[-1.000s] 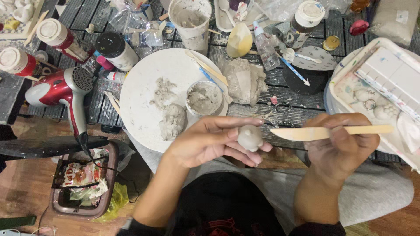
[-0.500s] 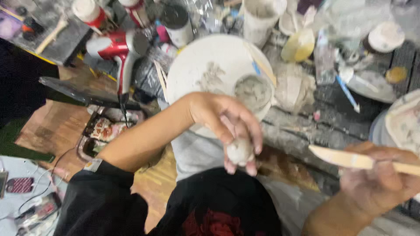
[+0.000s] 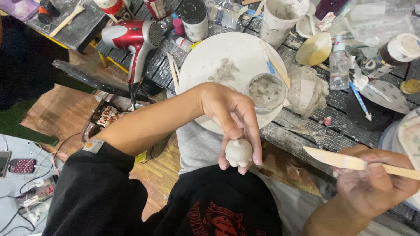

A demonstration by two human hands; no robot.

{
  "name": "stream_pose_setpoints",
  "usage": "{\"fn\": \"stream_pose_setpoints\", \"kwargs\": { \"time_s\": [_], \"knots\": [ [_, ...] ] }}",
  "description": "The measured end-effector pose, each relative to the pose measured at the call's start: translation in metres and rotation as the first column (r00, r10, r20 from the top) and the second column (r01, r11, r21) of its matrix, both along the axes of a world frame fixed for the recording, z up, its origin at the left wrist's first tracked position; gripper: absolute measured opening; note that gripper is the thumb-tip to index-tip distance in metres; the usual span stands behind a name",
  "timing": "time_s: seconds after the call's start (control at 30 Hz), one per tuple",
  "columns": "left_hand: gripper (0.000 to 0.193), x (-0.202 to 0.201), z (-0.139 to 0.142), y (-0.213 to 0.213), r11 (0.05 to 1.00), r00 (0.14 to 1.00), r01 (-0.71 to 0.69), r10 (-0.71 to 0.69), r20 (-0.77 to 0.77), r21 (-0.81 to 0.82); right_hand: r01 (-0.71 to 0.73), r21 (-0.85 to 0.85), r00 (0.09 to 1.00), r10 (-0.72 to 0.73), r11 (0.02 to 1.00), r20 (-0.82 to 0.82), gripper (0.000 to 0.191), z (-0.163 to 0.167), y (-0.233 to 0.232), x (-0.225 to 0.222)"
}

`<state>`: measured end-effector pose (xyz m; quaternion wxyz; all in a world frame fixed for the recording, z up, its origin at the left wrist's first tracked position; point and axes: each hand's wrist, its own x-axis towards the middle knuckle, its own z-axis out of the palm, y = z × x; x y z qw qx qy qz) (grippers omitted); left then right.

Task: The person shapes a small ball of clay using a wooden modeling tool to carve and smooth its surface. They rotate the clay in their hands to work on different sides, occasionally pausing to inspect the shape before continuing to refine the form.

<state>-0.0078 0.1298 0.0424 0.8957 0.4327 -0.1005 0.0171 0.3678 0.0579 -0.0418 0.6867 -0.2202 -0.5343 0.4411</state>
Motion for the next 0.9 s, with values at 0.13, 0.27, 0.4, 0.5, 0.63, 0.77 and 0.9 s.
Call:
{"fn": "stream_pose_setpoints", "kwargs": {
  "time_s": [0.13,0.27,0.4,0.5,0.63,0.77,0.9],
  "knots": [
    [0.05,0.001,-0.001,0.0,1.0,1.0,0.022,-0.022,-0.016,-0.003,-0.009,-0.014,1.0,0.009,1.0,-0.009,0.022,-0.005,0.0,0.0],
    [0.05,0.001,-0.001,0.0,1.0,0.999,0.031,-0.031,-0.019,0.002,-0.047,-0.022,0.998,0.046,0.999,-0.037,0.022,-0.008,0.001,0.0],
    [0.049,0.001,0.001,-0.001,1.0,1.0,0.015,-0.015,-0.022,0.006,-0.069,-0.025,0.996,0.068,0.997,-0.061,0.018,-0.007,0.003,-0.001],
    [0.044,0.001,0.001,-0.003,0.999,0.999,-0.035,0.035,0.005,0.04,-0.055,-0.026,0.998,0.055,0.998,-0.028,0.015,-0.007,0.006,-0.002],
    [0.042,-0.023,0.009,0.005,0.952,0.981,-0.107,0.148,-0.127,0.286,-0.099,-0.026,0.994,0.1,0.995,0.042,0.014,-0.006,0.014,-0.012],
    [0.043,-0.073,0.031,0.01,0.775,0.826,-0.306,0.505,-0.251,0.553,-0.139,-0.219,0.924,0.206,0.966,0.321,0.013,-0.004,0.02,-0.042],
    [0.047,-0.11,0.043,-0.003,0.667,0.62,-0.486,0.719,-0.315,0.565,-0.129,-0.47,0.88,0.319,0.873,0.351,0.018,0.0,0.02,-0.081]
  ]
}}
